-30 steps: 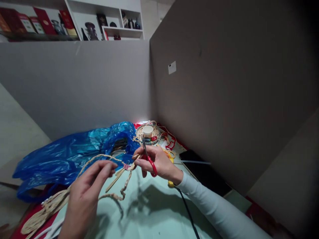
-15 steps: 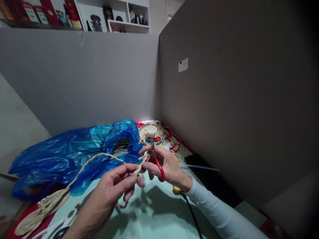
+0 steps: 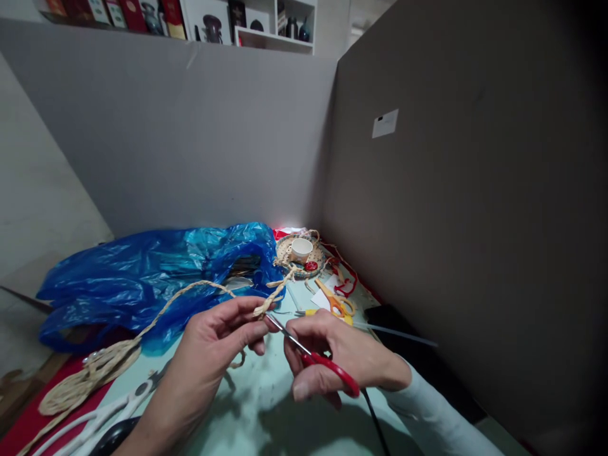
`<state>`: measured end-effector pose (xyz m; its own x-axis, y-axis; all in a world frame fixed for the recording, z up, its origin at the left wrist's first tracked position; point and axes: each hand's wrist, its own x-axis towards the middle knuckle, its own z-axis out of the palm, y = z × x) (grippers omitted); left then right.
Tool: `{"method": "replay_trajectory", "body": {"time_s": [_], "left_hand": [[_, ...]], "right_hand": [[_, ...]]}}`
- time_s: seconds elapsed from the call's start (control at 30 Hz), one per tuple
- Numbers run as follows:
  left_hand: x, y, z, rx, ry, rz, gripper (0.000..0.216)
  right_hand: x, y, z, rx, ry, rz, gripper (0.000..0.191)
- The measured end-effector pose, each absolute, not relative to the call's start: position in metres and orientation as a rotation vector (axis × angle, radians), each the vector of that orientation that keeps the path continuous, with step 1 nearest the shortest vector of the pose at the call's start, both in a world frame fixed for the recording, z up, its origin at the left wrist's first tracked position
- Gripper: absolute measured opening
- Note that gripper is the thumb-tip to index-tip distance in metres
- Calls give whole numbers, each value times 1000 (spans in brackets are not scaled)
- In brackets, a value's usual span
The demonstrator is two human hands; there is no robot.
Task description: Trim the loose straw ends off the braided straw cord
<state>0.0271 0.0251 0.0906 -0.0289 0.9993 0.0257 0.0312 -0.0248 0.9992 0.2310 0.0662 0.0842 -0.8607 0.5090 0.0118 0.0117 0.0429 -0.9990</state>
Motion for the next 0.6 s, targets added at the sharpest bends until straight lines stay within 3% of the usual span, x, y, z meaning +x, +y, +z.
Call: {"method": "replay_trajectory", "body": {"time_s": [0.3, 0.6], "left_hand": [[32, 24, 93, 1250, 1282, 1275, 15], [38, 24, 93, 1235, 1263, 1290, 15]], "right_hand": [[229, 69, 85, -605, -1855, 2103, 40], [229, 68, 85, -607, -1855, 2095, 34]]}}
